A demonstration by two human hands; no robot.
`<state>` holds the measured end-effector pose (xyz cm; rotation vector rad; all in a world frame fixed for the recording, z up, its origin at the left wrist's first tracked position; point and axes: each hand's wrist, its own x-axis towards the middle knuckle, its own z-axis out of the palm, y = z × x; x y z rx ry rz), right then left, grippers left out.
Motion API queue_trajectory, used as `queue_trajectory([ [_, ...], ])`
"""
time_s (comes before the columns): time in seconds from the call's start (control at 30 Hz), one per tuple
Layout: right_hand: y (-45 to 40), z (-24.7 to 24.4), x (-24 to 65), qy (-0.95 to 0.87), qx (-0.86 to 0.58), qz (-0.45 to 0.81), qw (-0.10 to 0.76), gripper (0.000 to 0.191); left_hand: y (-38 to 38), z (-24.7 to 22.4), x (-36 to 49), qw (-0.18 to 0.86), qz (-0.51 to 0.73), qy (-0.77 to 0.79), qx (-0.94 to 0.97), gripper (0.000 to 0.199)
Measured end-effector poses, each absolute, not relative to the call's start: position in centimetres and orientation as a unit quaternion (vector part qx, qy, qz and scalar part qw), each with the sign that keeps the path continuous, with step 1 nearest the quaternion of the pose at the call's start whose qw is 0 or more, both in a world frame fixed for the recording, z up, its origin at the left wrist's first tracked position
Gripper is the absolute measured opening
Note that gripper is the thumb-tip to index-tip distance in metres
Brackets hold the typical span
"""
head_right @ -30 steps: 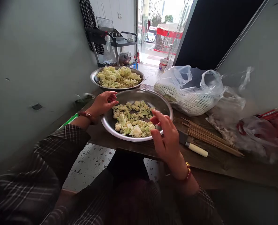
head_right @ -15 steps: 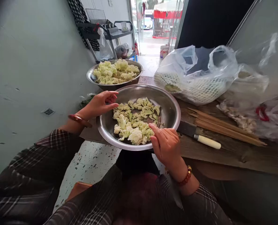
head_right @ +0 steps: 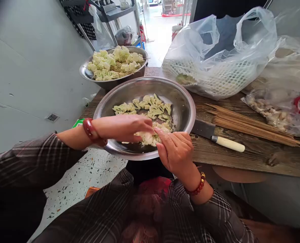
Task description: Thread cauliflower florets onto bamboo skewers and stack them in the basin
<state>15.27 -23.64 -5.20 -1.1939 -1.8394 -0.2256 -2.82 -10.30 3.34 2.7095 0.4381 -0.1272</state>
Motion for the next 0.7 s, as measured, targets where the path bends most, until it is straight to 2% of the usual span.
queue_trajectory([
  [0.1,-23.6,-5.3,15.2,-0.742,-0.483,-0.088,0.457,0.035,-7.9,3.7,-2.1,0.265,-0.046,0.193,0.944,0.030],
  [0.2,-23.7,-5.3,15.2,-0.744,-0.481,-0.078,0.457,0.035,-6.1,4.2,-1.1,0.328,0.029,0.265,0.906,0.022],
  [0.4,-23.7,-5.2,15.1,-0.744,-0.478,-0.068,0.462,0.035,-5.6,3.7,0.3,0.547,0.134,0.327,0.759,0.015],
  [0.7,-23.3,-5.1,15.1,-0.737,-0.481,-0.056,0.471,0.034,-5.5,2.5,-0.3,0.641,0.208,0.382,0.633,0.022],
])
